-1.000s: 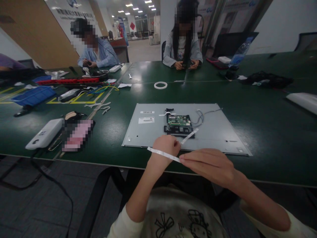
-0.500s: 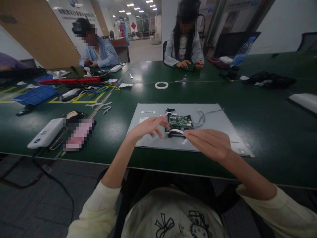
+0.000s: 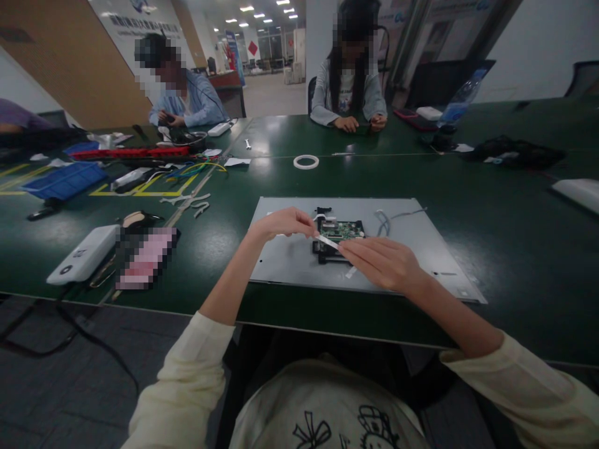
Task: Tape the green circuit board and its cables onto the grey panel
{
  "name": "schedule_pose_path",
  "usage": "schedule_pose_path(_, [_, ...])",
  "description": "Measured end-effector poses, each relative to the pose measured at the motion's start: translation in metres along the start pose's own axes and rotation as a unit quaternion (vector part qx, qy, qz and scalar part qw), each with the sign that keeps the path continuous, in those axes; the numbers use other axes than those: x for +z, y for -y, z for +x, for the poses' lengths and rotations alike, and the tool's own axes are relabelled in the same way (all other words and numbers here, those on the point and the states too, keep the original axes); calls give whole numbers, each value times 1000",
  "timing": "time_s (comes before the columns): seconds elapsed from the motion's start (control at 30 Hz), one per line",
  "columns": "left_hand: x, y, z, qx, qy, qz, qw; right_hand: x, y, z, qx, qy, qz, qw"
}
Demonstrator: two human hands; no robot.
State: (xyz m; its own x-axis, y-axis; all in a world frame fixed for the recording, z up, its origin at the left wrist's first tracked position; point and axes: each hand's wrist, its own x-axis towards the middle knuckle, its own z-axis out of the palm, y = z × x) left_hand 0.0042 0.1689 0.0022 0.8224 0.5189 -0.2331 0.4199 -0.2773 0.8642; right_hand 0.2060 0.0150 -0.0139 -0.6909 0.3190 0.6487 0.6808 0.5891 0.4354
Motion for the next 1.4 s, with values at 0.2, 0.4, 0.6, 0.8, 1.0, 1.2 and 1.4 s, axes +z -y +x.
schedule_pose_path(0.2, [-2, 16, 5, 42, -48, -7, 998, 4, 2, -4, 14, 30, 13, 999])
schedule_pose_path(0.4, [12, 25, 15, 80, -124, 41, 988, 11, 7, -10, 25, 63, 10, 998])
schedule_pose_path(0.6, [22, 29, 20, 108, -134, 134, 976, 15, 13, -9, 36, 70, 60, 995])
schedule_pose_path(0.8, [23, 31, 16, 156, -123, 233, 952, 23, 15, -14, 56, 105, 111, 987])
schedule_pose_path(1.0, [23, 30, 13, 164, -118, 296, 934, 28, 16, -15, 72, 117, 148, 979])
schedule_pose_path(1.2, [25, 33, 13, 173, -130, 333, 918, 30, 18, -18, 81, 107, 171, 976])
schedule_pose_path(1.4, [27, 38, 14, 158, -139, 357, 910, 20, 27, -17, 119, 179, 183, 959])
